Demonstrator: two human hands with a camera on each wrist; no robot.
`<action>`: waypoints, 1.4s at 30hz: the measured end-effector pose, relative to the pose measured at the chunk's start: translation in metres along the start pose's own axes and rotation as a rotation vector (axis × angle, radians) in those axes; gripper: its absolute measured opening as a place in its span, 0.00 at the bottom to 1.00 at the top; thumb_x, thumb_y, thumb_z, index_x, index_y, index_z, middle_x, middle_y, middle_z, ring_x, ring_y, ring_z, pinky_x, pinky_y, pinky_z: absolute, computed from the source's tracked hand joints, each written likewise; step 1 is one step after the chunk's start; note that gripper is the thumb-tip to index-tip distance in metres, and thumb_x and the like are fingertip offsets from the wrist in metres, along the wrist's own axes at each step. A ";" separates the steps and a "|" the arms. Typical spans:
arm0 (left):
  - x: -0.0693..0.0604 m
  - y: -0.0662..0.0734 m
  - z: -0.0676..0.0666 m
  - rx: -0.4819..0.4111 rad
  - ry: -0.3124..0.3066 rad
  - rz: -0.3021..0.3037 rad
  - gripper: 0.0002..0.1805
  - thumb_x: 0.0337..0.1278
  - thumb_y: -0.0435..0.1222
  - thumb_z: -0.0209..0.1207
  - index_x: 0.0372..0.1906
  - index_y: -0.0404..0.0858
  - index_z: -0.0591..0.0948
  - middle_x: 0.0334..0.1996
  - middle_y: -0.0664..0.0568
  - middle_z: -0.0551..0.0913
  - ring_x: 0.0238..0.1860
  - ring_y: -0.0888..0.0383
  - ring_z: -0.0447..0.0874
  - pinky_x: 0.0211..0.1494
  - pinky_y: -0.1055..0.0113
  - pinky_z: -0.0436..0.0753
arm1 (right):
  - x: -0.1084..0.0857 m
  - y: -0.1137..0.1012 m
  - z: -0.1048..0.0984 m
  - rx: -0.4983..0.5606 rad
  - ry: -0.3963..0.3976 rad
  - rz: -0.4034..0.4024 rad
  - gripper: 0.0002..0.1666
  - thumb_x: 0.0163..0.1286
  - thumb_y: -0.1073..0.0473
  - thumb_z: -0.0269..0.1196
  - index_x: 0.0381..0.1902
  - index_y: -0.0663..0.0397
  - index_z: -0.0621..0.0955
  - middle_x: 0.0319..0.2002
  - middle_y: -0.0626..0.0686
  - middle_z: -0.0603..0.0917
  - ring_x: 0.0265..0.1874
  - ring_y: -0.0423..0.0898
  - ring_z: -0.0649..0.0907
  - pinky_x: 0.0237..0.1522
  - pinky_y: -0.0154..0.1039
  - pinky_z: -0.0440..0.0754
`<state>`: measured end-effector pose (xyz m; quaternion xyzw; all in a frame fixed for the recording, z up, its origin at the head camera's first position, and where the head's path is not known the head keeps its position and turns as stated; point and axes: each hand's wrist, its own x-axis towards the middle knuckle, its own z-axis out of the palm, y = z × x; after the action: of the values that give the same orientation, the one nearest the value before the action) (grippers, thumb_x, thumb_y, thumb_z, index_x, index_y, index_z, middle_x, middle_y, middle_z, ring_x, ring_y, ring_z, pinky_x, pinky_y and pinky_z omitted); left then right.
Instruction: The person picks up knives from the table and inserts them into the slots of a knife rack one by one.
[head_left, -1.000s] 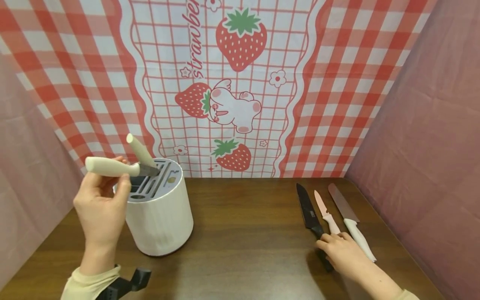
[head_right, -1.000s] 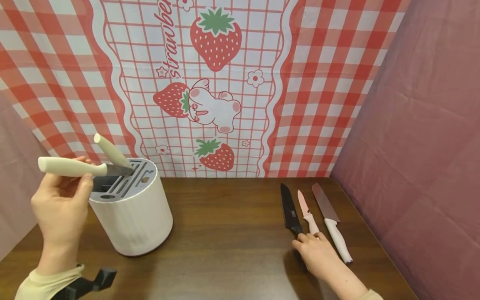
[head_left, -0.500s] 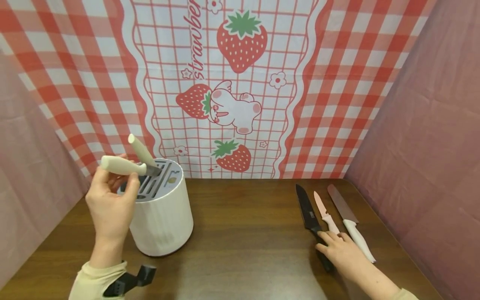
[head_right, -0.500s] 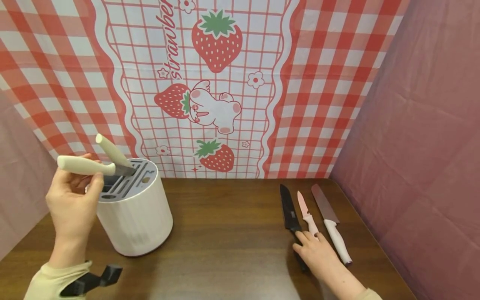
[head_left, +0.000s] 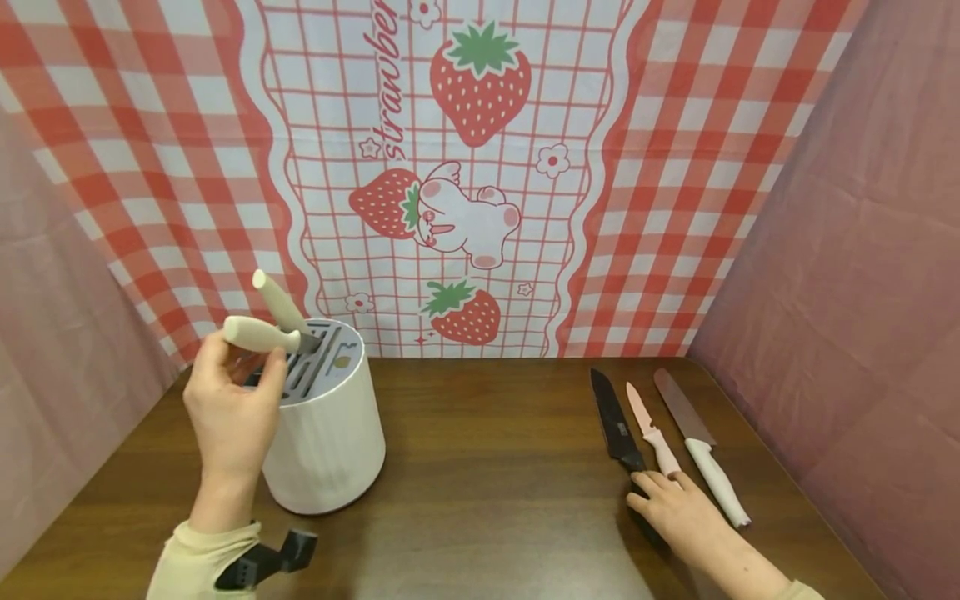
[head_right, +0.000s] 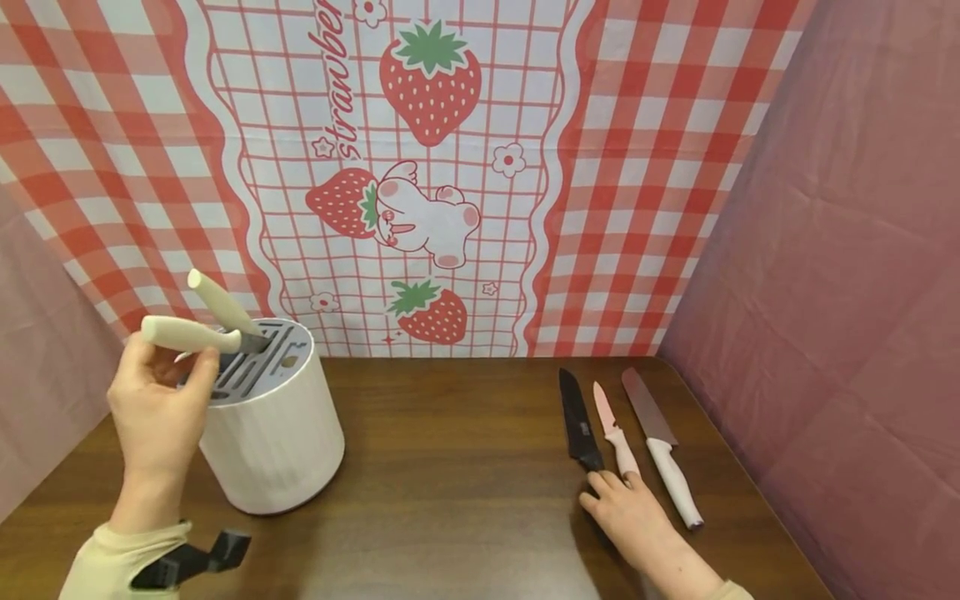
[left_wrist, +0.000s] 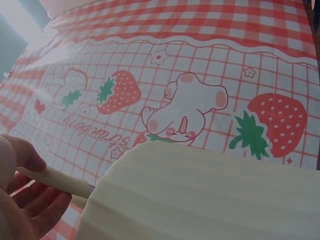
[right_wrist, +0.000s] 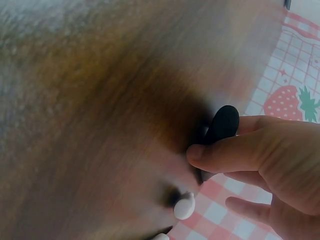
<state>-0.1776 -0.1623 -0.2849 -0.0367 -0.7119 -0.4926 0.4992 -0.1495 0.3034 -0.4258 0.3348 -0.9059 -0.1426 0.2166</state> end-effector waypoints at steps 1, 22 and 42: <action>0.001 0.000 0.001 0.005 0.006 -0.002 0.15 0.43 0.23 0.61 0.41 0.25 0.76 0.34 0.58 0.76 0.37 0.70 0.77 0.42 0.82 0.76 | 0.000 0.000 0.000 0.003 0.003 0.000 0.28 0.27 0.72 0.73 0.33 0.52 0.79 0.42 0.56 0.79 0.41 0.51 0.79 0.37 0.54 0.78; 0.002 -0.005 0.011 0.086 0.017 0.029 0.17 0.44 0.28 0.63 0.41 0.27 0.74 0.36 0.45 0.81 0.35 0.80 0.73 0.39 0.85 0.73 | 0.001 0.003 0.003 0.056 0.062 -0.048 0.32 0.23 0.75 0.71 0.32 0.51 0.77 0.40 0.56 0.79 0.39 0.52 0.79 0.32 0.49 0.77; -0.001 -0.011 0.019 0.198 0.034 0.065 0.11 0.42 0.27 0.63 0.35 0.29 0.77 0.29 0.43 0.79 0.30 0.68 0.74 0.36 0.87 0.71 | 0.003 0.004 0.002 0.071 0.053 -0.084 0.31 0.24 0.70 0.72 0.34 0.49 0.77 0.39 0.55 0.79 0.38 0.51 0.79 0.30 0.49 0.76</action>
<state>-0.1956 -0.1531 -0.2935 -0.0018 -0.7470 -0.4040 0.5279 -0.1547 0.3040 -0.4249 0.3839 -0.8893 -0.1106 0.2225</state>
